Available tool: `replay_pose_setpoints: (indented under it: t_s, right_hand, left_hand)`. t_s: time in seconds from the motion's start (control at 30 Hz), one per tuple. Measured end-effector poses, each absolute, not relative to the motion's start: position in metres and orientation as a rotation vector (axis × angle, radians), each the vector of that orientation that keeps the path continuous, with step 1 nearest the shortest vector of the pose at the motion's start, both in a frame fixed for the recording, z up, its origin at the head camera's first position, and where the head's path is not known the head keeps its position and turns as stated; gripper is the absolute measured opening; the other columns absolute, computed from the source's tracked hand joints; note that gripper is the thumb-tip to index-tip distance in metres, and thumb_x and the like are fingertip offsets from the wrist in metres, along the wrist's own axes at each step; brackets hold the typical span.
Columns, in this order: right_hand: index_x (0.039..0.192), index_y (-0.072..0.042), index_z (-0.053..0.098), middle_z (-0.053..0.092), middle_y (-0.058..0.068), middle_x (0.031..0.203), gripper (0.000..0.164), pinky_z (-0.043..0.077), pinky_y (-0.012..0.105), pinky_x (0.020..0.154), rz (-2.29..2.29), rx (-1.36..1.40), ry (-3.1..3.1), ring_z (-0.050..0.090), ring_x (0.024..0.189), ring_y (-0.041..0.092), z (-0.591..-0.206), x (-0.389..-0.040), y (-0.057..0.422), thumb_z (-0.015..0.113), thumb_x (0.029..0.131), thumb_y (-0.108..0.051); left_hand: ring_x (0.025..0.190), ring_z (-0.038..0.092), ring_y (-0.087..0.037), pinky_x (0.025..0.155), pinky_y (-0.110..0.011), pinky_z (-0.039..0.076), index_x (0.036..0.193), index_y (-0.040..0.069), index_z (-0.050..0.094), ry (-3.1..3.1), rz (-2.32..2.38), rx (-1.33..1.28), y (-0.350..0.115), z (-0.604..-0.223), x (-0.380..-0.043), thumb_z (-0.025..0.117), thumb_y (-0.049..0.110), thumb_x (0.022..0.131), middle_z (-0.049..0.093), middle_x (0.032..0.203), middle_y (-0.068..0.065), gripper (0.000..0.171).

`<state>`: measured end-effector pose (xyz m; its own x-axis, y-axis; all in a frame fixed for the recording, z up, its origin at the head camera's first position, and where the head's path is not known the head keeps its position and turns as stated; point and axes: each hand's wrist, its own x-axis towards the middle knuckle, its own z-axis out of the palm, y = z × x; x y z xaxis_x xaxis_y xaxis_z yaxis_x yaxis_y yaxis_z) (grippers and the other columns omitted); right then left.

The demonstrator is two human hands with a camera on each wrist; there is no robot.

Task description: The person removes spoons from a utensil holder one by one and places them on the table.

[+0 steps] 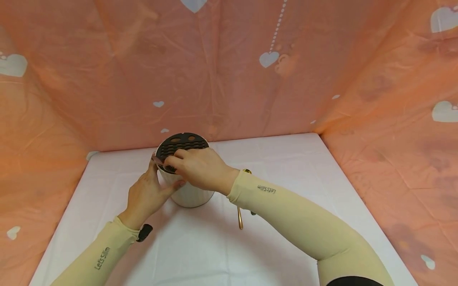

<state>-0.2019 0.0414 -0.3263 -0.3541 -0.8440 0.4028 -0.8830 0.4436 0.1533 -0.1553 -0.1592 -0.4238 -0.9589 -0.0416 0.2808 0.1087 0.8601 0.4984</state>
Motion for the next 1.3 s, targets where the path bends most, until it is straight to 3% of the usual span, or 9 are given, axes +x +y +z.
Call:
replay_pose_setpoints:
  t_s: [0.17, 0.5, 0.9, 1.3]
  right_hand:
    - [0.112, -0.02, 0.068, 0.068, -0.005, 0.1, 0.024, 0.051, 0.034, 0.049, 0.114, 1.385, -2.246, 0.067, 0.08, 0.014, -0.325, -0.207, 0.046, 0.069, 0.091, -0.009]
    - [0.111, -0.015, 0.067, 0.067, 0.0, 0.097, 0.021, 0.045, 0.032, 0.041, 0.098, 1.294, -2.165, 0.059, 0.058, 0.016, -0.327, -0.225, 0.059, 0.062, 0.093, -0.006]
    - [0.109, -0.016, 0.067, 0.068, -0.001, 0.098, 0.016, 0.046, 0.036, 0.045, 0.414, 1.145, -2.132, 0.064, 0.068, 0.017, -0.317, -0.243, 0.073, 0.064, 0.094, -0.009]
    - [0.105, -0.004, 0.066, 0.068, 0.006, 0.092, 0.011, 0.05, 0.03, 0.059, 0.724, 0.955, -1.851, 0.059, 0.063, 0.013, -0.257, -0.251, 0.088, 0.058, 0.098, -0.007]
  left_hand:
    - [0.105, 0.063, -0.042, 0.073, -0.055, 0.05, 0.161, 0.009, 0.004, -2.759, -0.78, -0.048, -0.159, -0.423, -0.157, 0.058, 0.086, 0.073, 0.047, 0.146, -0.024, 0.128]
    - [0.104, 0.063, -0.045, 0.071, -0.057, 0.05, 0.161, 0.01, 0.004, -2.777, -0.761, -0.04, -0.16, -0.424, -0.155, 0.055, 0.087, 0.073, 0.047, 0.145, -0.025, 0.127]
    - [0.109, 0.061, -0.044, 0.073, -0.057, 0.05, 0.161, 0.01, 0.004, -2.766, -0.75, -0.045, -0.158, -0.427, -0.157, 0.058, 0.085, 0.074, 0.046, 0.147, -0.024, 0.127]
    - [0.11, 0.06, -0.043, 0.071, -0.056, 0.051, 0.161, 0.01, 0.006, -2.77, -0.747, -0.049, -0.158, -0.426, -0.158, 0.06, 0.083, 0.074, 0.046, 0.147, -0.022, 0.126]
